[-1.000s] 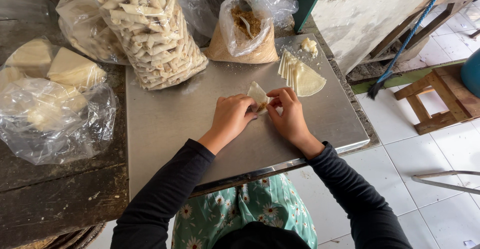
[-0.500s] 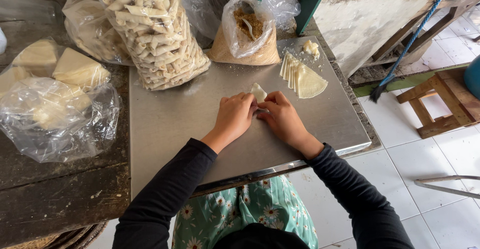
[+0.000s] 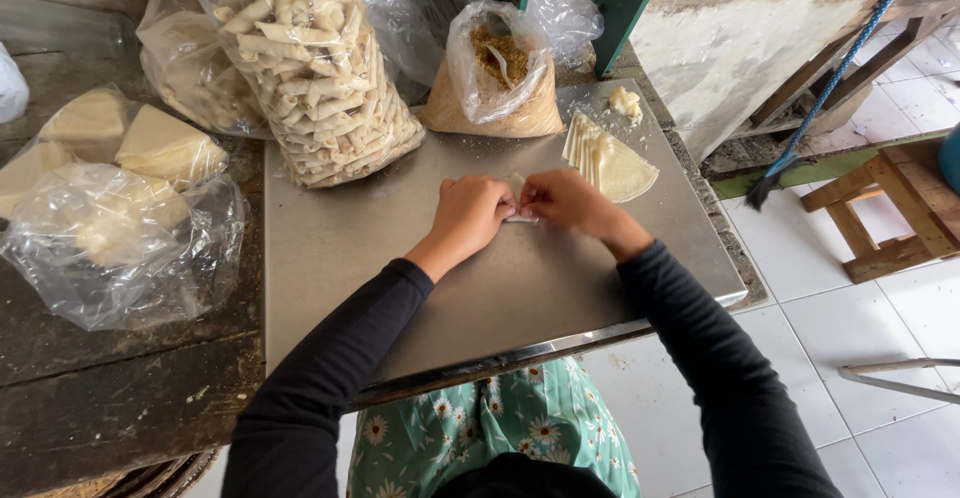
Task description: The person repeatedly folds triangular dumpling wrappers, scoops a granular filling from a plastic bag with a small spoon, places it in the wrapper, and folds the edges to seal each dumpling. Finished dumplings are stacked on the metal table.
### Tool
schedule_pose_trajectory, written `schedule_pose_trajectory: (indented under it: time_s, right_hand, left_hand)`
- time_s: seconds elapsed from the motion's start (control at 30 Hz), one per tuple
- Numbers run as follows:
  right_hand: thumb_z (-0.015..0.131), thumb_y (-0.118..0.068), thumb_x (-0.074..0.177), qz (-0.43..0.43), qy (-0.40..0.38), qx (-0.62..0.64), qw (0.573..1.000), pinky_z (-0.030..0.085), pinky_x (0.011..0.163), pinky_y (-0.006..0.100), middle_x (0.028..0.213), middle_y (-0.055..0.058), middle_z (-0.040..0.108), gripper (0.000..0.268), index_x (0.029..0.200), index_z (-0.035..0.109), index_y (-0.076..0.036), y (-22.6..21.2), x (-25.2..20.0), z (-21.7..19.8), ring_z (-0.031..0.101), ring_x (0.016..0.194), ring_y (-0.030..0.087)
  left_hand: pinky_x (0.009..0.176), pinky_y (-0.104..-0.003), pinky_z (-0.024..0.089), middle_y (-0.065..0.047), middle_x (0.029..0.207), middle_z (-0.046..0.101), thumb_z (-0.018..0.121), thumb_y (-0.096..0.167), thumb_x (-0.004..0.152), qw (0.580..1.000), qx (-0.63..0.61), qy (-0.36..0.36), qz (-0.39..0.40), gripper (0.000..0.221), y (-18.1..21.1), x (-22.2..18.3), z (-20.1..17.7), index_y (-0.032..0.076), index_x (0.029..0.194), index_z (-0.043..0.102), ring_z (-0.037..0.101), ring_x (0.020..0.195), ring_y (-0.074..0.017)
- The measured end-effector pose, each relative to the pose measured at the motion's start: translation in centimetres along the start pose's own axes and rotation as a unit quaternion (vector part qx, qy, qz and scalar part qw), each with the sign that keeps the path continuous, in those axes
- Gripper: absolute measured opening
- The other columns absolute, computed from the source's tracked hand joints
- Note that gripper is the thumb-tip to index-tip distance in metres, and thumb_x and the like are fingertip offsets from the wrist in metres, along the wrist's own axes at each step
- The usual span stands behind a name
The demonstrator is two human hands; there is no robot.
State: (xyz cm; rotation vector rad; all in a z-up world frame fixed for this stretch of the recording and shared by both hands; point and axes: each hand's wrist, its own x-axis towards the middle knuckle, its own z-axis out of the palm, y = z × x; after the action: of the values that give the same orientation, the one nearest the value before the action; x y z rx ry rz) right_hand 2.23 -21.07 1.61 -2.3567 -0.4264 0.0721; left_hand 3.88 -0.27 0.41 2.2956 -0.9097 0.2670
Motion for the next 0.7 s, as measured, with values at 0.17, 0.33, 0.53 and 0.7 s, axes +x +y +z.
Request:
schedule_pose_trajectory:
  time_s: [0.17,0.33,0.53,0.7]
  right_hand:
    - [0.073,-0.009,0.086,-0.115,0.124,-0.073,0.983,0.057,0.072,0.038,0.094,0.014,0.068,0.013,0.096,0.070,-0.001,-1.2,-3.9,1.7,0.071,0.082,0.030]
    - [0.073,-0.012,0.093,-0.088,0.180,-0.098,0.975,0.055,0.077,0.039,0.097,0.012,0.069,0.009,0.096,0.074,-0.004,0.1,-3.2,2.9,0.068,0.085,0.029]
    - [0.084,-0.024,0.082,0.046,0.137,0.025,0.989,0.054,0.070,0.034,0.096,0.010,0.058,0.025,0.085,0.073,-0.003,2.7,-0.3,2.3,0.063,0.076,0.022]
    - [0.079,-0.022,0.088,0.014,0.141,-0.052,0.989,0.049,0.083,0.034,0.096,0.006,0.060,0.015,0.094,0.073,-0.010,1.9,-1.5,2.3,0.061,0.088,0.022]
  left_hand:
    - [0.086,-0.042,0.038,-0.003,0.086,0.071,0.072,0.029,0.090,0.983,0.129,0.008,0.127,0.019,-0.7,-1.7,0.9,0.012,0.083,0.074,0.062,0.092,-0.0219]
    - [0.085,-0.042,0.037,-0.002,0.087,0.071,0.074,0.025,0.093,0.988,0.119,0.070,0.067,0.014,0.4,-1.4,0.9,0.013,0.086,0.077,0.063,0.089,-0.0201]
    - [0.080,-0.043,0.031,0.002,0.080,0.072,0.082,0.036,0.078,0.980,-0.051,-0.012,-0.193,0.019,0.8,0.3,-0.4,0.018,0.084,0.080,0.064,0.086,-0.0203]
    - [0.081,-0.045,0.031,0.002,0.082,0.069,0.080,0.035,0.083,0.998,0.018,0.055,-0.001,0.018,-0.1,-0.3,0.1,0.017,0.080,0.078,0.059,0.091,-0.0226]
